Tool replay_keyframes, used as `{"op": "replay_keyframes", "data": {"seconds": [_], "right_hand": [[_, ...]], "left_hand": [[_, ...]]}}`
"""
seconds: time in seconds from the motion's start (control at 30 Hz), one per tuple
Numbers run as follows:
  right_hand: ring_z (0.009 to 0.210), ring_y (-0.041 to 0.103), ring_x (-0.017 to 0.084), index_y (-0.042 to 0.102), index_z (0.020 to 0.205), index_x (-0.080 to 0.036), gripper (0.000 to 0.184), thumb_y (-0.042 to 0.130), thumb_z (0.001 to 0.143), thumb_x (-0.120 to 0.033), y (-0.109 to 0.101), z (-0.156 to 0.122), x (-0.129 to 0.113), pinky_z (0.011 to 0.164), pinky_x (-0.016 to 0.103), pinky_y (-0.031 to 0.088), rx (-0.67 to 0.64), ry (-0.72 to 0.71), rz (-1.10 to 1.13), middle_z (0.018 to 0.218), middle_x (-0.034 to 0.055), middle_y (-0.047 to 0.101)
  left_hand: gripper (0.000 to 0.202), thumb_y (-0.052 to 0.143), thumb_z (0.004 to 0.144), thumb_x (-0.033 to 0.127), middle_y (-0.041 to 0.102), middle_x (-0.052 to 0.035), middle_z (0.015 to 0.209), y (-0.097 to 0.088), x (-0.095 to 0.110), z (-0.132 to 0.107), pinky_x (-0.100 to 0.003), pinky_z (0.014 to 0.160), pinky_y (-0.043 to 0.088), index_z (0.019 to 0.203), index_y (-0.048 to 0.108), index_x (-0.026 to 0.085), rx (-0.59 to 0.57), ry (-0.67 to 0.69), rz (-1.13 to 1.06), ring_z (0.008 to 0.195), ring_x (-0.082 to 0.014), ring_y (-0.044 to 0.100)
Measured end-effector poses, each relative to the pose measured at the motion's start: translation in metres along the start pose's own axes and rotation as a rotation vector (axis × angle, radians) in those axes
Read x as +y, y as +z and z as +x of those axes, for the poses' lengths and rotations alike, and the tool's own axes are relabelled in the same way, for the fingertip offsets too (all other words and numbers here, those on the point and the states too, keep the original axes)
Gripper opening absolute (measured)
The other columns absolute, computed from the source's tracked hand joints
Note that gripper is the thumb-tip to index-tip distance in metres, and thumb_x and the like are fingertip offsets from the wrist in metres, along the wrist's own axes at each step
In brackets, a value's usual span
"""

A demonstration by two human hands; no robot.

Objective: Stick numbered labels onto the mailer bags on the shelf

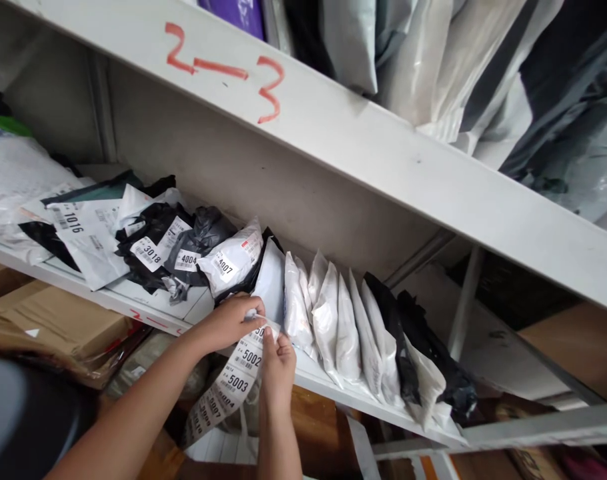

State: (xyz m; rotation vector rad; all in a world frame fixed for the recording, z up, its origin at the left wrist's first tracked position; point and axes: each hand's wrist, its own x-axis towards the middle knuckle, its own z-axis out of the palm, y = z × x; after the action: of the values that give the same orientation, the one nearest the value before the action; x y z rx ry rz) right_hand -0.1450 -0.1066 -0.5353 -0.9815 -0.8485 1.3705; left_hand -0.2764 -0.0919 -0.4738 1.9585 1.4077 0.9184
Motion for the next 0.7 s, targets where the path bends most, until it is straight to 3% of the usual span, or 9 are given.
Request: {"op": "replay_keyframes", "data": {"seconds": [0.13, 0.23, 0.3, 0.4, 0.57, 0.7], "right_hand": [[0.051, 0.042, 0.011, 0.049, 0.061, -0.018, 0.044, 0.063, 0.066, -0.06, 0.014, -0.002, 0.004, 0.052, 0.025, 0.039, 0.183, -0.021, -0.059, 0.049, -0.0053, 0.049], [0.048, 0.034, 0.01, 0.04, 0.051, -0.02, 0.049, 0.057, 0.069, -0.063, 0.019, -0.002, 0.0, 0.047, 0.025, 0.034, 0.26, -0.056, -0.178, 0.043, -0.0064, 0.04], [0.05, 0.038, 0.011, 0.045, 0.053, -0.019, 0.048, 0.057, 0.07, -0.063, 0.018, -0.001, -0.001, 0.049, 0.025, 0.036, 0.233, -0.074, -0.228, 0.046, -0.0044, 0.044], [0.059, 0.048, 0.014, 0.058, 0.069, -0.016, 0.043, 0.066, 0.064, -0.057, 0.014, -0.001, 0.002, 0.056, 0.026, 0.041, 0.12, -0.059, -0.173, 0.059, -0.0007, 0.058], [0.044, 0.042, 0.009, 0.042, 0.054, -0.02, 0.044, 0.067, 0.065, -0.055, 0.016, -0.007, 0.005, 0.046, 0.024, 0.036, 0.15, 0.109, 0.085, 0.043, -0.0065, 0.047], [0.068, 0.062, 0.017, 0.063, 0.08, -0.017, 0.035, 0.077, 0.059, -0.041, 0.015, -0.019, 0.001, 0.063, 0.028, 0.048, 0.017, 0.154, 0.192, 0.072, 0.002, 0.069]], "left_hand": [[0.022, 0.055, 0.078, 0.038, 0.063, -0.0023, 0.095, -0.003, -0.003, 0.002, -0.03, 0.082, 0.04, 0.092, 0.06, 0.022, -0.039, 0.039, -0.015, 0.094, -0.0196, 0.055], [0.018, 0.056, 0.078, 0.036, 0.063, -0.0024, 0.092, -0.002, -0.001, 0.002, -0.029, 0.078, 0.04, 0.088, 0.059, 0.021, -0.018, 0.018, 0.001, 0.09, -0.019, 0.056], [0.013, 0.052, 0.08, 0.032, 0.062, -0.0019, 0.086, 0.001, 0.001, 0.002, -0.029, 0.075, 0.04, 0.082, 0.058, 0.02, 0.038, -0.005, 0.017, 0.085, -0.0183, 0.056], [0.01, 0.048, 0.082, 0.026, 0.06, -0.0021, 0.082, 0.007, 0.004, 0.002, -0.029, 0.073, 0.039, 0.079, 0.055, 0.02, 0.123, -0.04, 0.052, 0.082, -0.0182, 0.057], [0.01, 0.044, 0.084, 0.025, 0.058, -0.0024, 0.081, 0.014, 0.007, 0.004, -0.029, 0.073, 0.04, 0.078, 0.05, 0.02, 0.199, -0.065, 0.089, 0.081, -0.0187, 0.057], [0.009, 0.044, 0.084, 0.024, 0.057, -0.0017, 0.08, 0.016, 0.005, 0.005, -0.029, 0.072, 0.041, 0.08, 0.051, 0.021, 0.208, -0.066, 0.153, 0.079, -0.0184, 0.057]]}}
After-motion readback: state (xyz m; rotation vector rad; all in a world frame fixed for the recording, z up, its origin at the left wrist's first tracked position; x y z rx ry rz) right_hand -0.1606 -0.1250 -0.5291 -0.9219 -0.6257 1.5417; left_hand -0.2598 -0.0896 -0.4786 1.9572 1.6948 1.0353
